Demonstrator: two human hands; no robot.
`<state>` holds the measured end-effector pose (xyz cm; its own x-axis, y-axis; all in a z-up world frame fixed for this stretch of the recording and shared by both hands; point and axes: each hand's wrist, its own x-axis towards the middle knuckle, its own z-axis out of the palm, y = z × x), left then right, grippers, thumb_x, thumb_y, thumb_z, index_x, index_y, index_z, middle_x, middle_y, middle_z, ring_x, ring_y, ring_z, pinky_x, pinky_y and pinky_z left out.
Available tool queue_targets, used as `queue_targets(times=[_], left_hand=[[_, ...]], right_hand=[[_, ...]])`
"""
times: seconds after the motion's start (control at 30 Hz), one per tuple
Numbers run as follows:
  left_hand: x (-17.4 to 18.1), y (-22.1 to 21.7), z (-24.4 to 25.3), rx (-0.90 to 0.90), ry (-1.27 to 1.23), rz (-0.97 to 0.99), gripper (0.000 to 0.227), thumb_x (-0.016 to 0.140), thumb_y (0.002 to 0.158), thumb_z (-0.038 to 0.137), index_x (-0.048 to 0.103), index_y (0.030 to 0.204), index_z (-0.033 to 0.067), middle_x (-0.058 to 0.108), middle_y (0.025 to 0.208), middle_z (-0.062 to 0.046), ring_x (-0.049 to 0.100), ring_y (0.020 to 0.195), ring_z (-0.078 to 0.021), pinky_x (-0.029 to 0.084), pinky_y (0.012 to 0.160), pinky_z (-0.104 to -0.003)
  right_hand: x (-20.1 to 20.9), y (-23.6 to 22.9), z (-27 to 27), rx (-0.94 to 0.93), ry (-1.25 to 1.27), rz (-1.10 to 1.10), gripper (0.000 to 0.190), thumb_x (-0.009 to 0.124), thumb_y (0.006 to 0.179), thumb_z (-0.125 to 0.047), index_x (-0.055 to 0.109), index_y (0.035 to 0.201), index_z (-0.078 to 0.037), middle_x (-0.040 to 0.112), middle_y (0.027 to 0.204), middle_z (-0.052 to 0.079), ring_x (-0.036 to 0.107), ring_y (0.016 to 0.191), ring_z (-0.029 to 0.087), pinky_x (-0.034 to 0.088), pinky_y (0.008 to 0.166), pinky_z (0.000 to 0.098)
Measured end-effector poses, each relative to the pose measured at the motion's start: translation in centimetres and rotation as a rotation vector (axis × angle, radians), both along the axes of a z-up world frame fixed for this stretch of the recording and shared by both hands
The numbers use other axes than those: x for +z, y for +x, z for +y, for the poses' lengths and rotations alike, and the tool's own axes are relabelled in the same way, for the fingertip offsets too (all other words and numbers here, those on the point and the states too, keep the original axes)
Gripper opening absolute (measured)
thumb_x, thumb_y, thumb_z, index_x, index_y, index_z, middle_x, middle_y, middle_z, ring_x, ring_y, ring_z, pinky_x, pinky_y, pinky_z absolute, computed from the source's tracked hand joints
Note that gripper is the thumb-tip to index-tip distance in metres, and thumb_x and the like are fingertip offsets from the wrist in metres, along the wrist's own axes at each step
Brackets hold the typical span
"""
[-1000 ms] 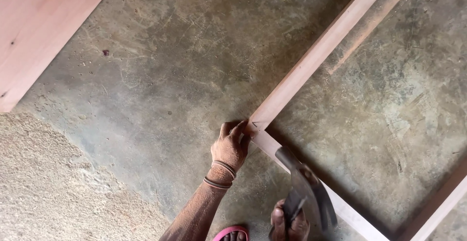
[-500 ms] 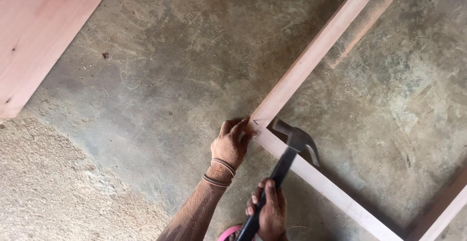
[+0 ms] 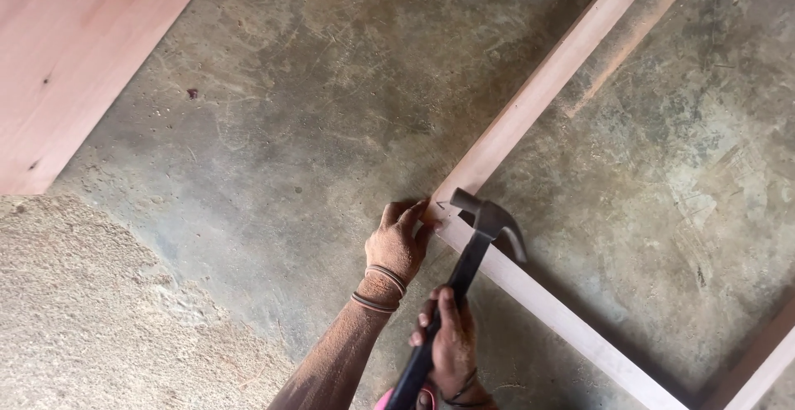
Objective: The person kneels on a concrete floor and hammers nails into a large wooden frame lying flat, taking nails from a plastic bag and driving them at the frame joints. They reposition the frame and press its pieces together while hammering along the edges.
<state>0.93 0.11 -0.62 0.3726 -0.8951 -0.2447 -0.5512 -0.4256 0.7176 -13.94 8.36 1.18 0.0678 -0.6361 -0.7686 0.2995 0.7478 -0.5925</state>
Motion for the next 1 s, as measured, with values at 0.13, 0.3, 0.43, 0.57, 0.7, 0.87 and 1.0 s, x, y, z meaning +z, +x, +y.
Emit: queue_targets(times=[0.13, 0.3, 0.43, 0.57, 0.7, 0.87, 1.0], left_hand=[[0.0, -0.2, 0.0, 0.0, 0.012, 0.017, 0.042, 0.072, 0.09, 0.039, 0.069, 0.129, 0.0244, 0.064, 0.128, -0.001, 0.074, 0.095, -0.0281, 0.062, 0.072, -0.042], [0.4, 0.1, -0.1, -0.031, 0.05, 0.04, 0.044, 0.07, 0.092, 0.038, 0.066, 0.135, 0.0276, 0.061, 0.129, -0.004, 0.074, 0.092, -0.0303, 0.062, 0.071, -0.044], [0.5, 0.1, -0.2, -0.041, 0.075, 0.052, 0.044, 0.069, 0.093, 0.037, 0.064, 0.135, 0.0284, 0.061, 0.13, -0.005, 0.074, 0.092, -0.031, 0.061, 0.072, -0.045], [0.2, 0.1, 0.0, -0.037, 0.062, 0.04, 0.042, 0.069, 0.093, 0.036, 0.065, 0.134, 0.028, 0.061, 0.131, -0.004, 0.074, 0.093, -0.0311, 0.061, 0.073, -0.045], [0.2, -0.2, 0.2, -0.045, 0.05, 0.045, 0.044, 0.069, 0.092, 0.035, 0.065, 0.135, 0.0281, 0.061, 0.131, -0.004, 0.074, 0.094, -0.0302, 0.062, 0.074, -0.044], [0.1, -0.1, 0.0, -0.001, 0.019, 0.042, 0.042, 0.071, 0.091, 0.036, 0.066, 0.132, 0.028, 0.063, 0.129, -0.003, 0.073, 0.095, -0.0312, 0.061, 0.074, -0.045], [-0.6, -0.3, 0.1, -0.008, 0.023, 0.041, 0.042, 0.069, 0.092, 0.035, 0.066, 0.133, 0.0293, 0.062, 0.131, -0.002, 0.073, 0.094, -0.0315, 0.061, 0.074, -0.046]], right_hand=[[-0.2, -3.8, -0.7, 0.125, -0.435, 0.042, 0.041, 0.063, 0.095, -0.041, 0.058, 0.113, -0.004, 0.064, 0.089, 0.005, 0.055, 0.058, 0.013, 0.047, 0.038, 0.0308], [-0.6, -9.2, 0.3, 0.332, -0.686, 0.145, 0.051, 0.06, 0.104, -0.044, 0.065, 0.121, 0.004, 0.061, 0.074, 0.005, 0.051, 0.057, 0.008, 0.041, 0.045, 0.0239], [0.0, -9.4, 0.7, 0.352, -0.941, 0.155, 0.046, 0.052, 0.11, -0.05, 0.063, 0.111, -0.005, 0.061, 0.077, -0.001, 0.055, 0.059, 0.003, 0.043, 0.048, 0.0183], [1.3, -6.8, 1.2, 0.224, -0.865, 0.182, 0.055, 0.054, 0.107, -0.052, 0.06, 0.117, 0.001, 0.06, 0.085, 0.005, 0.056, 0.067, 0.01, 0.044, 0.053, 0.0234], [-2.4, -7.5, 0.2, 0.324, -0.646, 0.23, 0.053, 0.05, 0.103, -0.052, 0.06, 0.112, -0.002, 0.06, 0.072, 0.005, 0.053, 0.053, 0.009, 0.044, 0.041, 0.0248], [0.4, -7.5, -0.6, 0.303, -0.637, 0.274, 0.053, 0.049, 0.107, -0.05, 0.062, 0.113, 0.001, 0.06, 0.079, 0.007, 0.056, 0.06, 0.011, 0.045, 0.05, 0.0246], [4.4, -7.2, -1.4, 0.239, -0.921, 0.224, 0.048, 0.055, 0.108, -0.045, 0.058, 0.119, 0.002, 0.061, 0.091, 0.008, 0.055, 0.065, 0.01, 0.044, 0.048, 0.0228]])
